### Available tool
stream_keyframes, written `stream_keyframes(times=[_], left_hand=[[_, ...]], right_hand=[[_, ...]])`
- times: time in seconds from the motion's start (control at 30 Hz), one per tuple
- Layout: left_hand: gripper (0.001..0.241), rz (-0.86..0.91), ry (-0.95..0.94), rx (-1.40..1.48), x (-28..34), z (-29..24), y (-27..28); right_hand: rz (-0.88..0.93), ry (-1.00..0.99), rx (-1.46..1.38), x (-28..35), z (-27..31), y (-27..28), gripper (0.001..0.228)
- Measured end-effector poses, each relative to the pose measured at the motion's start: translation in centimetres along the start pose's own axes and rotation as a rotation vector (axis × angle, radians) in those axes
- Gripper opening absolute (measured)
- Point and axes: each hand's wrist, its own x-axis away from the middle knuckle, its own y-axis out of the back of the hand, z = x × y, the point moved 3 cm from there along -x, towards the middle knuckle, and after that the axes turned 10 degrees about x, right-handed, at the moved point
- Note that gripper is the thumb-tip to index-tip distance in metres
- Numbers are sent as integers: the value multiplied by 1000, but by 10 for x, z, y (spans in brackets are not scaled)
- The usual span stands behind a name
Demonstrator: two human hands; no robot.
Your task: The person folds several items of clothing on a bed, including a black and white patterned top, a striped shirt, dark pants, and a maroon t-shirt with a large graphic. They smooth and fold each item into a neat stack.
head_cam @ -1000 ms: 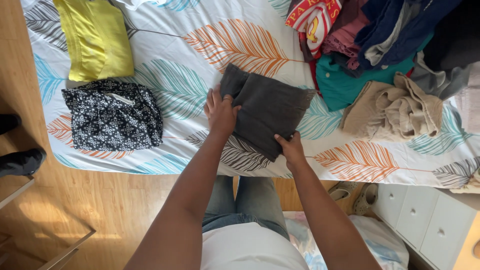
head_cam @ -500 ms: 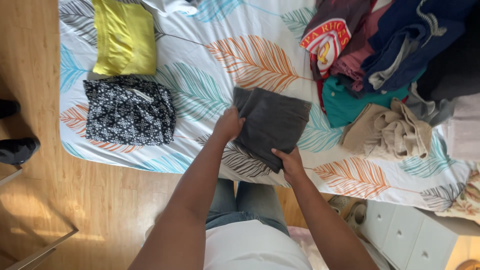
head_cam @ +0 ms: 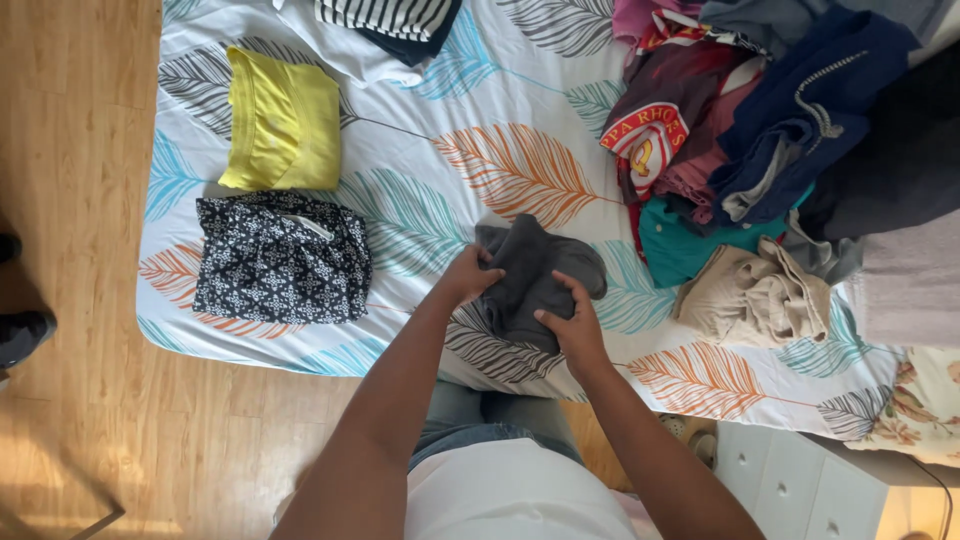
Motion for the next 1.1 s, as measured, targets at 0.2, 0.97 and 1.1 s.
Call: stream_keyframes(times=[0.2,0.97,1.1], left_hand=[[47,-130,-202,101,-6,-90,83],[83,-836,-628,-996,-166,-301,300],[93,-799,-671,-897,-195,-265,304]], right_hand=[[39,136,-84,-42,75,-33,77],[15,742,1184,-334,288,-227,93],[288,574,1170,-371,237,-231,119]])
